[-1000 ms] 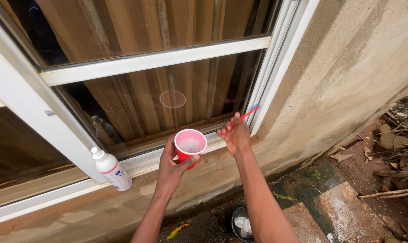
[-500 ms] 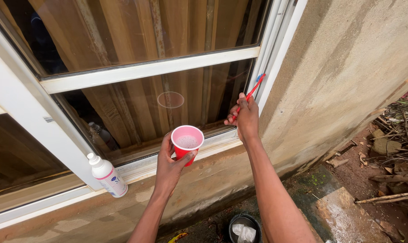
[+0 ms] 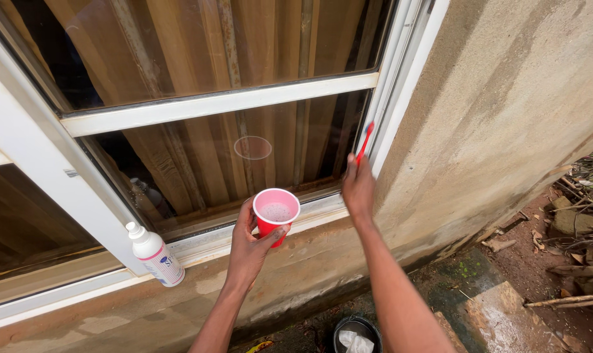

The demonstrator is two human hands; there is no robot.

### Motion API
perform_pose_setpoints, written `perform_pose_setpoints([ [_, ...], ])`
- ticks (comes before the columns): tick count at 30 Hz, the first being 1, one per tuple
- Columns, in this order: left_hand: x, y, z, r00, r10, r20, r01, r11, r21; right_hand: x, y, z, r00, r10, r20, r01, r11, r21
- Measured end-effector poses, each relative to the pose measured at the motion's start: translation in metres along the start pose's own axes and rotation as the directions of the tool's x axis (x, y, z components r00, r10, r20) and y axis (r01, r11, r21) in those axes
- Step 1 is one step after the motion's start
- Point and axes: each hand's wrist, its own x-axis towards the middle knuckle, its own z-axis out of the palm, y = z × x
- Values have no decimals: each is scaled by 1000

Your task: The person cleans the exterior white frame of a window by spraying it with liquid and scrubbing the grooves and surfaces with a toothbrush.

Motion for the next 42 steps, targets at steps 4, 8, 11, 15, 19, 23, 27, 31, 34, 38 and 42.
perform_pose_setpoints([
  [4, 3, 0, 5, 1000, 30, 7, -30, 1000, 2, 35, -20, -21, 998, 48, 35, -46, 997, -58],
  [8, 6, -5, 12, 1000, 25, -3, -25, 1000, -5, 21, 20, -8, 998, -65, 27, 68, 992, -102],
  [11, 5, -11, 15, 999, -38, -6, 38, 999, -13, -29, 61, 4, 994, -23, 107, 30, 997, -73],
  [15, 1, -17, 19, 1000, -15, 8, 15, 1000, -10, -65, 64, -24, 887, 321, 332, -309, 947, -90],
  [19, -1, -20, 24, 996, -79, 39, 76, 994, 74, -56, 30, -78, 831, 332, 447, -290, 943, -160],
  [23, -4, -28, 29, 993, 30, 117, -43, 993, 106, -41, -29, -138, 753, 146, 641, 96, 940, -327],
  [27, -5, -33, 37, 985, 49, 168, -78, 982, 170, -43, -80, -144, 616, 296, 730, 309, 761, -570],
  [31, -7, -35, 48, 971, 113, 210, -141, 982, 123, -57, -78, -118, 555, 345, 757, 449, 641, -622],
  [34, -10, -31, 57, 975, 97, 200, -127, 982, 140, -58, -62, -116, 547, 237, 803, 478, 699, -532],
  [38, -7, -20, 69, 997, 22, 76, -29, 995, 94, -37, -45, -133, 663, 259, 702, 304, 764, -569],
  [42, 1, -8, 75, 999, -30, -27, 34, 989, 142, -29, -31, -129, 812, 198, 549, 11, 936, -353],
])
